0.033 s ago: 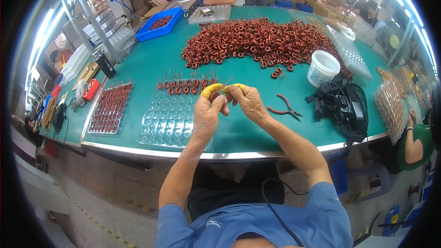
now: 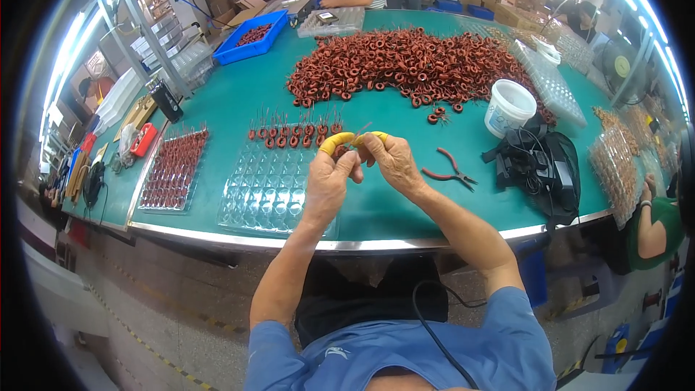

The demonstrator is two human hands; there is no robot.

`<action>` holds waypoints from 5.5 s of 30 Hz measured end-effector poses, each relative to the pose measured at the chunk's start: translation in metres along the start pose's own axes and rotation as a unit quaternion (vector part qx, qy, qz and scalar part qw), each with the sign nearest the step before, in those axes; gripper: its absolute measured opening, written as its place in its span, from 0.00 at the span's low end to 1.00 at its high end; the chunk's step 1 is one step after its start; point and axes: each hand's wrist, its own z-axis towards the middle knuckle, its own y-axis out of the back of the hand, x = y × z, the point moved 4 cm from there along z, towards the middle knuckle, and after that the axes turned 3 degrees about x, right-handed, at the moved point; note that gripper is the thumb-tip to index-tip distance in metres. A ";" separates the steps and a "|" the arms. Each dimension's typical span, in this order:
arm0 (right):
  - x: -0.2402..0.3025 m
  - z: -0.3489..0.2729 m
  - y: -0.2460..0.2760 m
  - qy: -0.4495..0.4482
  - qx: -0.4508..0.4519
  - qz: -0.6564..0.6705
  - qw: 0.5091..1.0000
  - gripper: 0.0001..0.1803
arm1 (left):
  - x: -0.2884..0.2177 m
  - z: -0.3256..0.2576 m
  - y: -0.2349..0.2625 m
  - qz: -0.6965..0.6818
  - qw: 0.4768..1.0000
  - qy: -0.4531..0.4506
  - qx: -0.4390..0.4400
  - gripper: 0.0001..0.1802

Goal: Winding copper wire around small toroidal cores at a factory workbench.

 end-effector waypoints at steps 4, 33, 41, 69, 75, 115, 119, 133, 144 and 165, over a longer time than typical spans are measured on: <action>0.004 -0.005 0.002 -0.040 -0.033 0.081 0.995 0.21 | 0.006 -0.002 0.006 0.141 0.988 0.009 -0.062 0.13; -0.005 0.004 -0.001 -0.076 0.091 0.145 0.982 0.14 | 0.016 -0.010 0.013 -0.013 0.992 0.117 0.044 0.15; 0.004 -0.002 -0.001 -0.017 -0.004 -0.004 1.000 0.16 | 0.016 -0.012 0.002 -0.074 0.993 0.089 0.005 0.12; -0.001 -0.003 -0.001 -0.007 -0.068 0.029 0.997 0.18 | 0.016 -0.004 0.012 -0.079 0.985 0.154 0.020 0.12; -0.008 -0.002 0.006 -0.049 -0.076 0.044 0.995 0.24 | 0.011 0.010 0.020 0.151 0.986 0.077 -0.001 0.14; -0.011 -0.009 -0.009 -0.123 0.004 -0.048 0.991 0.10 | 0.002 0.004 0.024 0.544 0.818 0.003 0.188 0.14; -0.007 -0.003 0.001 -0.123 0.014 0.136 0.983 0.12 | 0.008 0.004 0.021 0.011 0.994 0.056 0.098 0.14; -0.019 -0.004 -0.013 -0.117 0.050 0.158 0.979 0.25 | 0.020 -0.003 0.022 0.004 0.989 0.123 0.087 0.13; -0.015 -0.008 -0.007 -0.016 -0.022 0.071 0.997 0.17 | 0.032 -0.003 0.013 -0.022 0.990 0.139 0.028 0.10; -0.019 -0.013 -0.008 -0.062 0.013 0.047 0.997 0.30 | 0.017 -0.001 0.022 0.113 0.988 0.073 0.077 0.07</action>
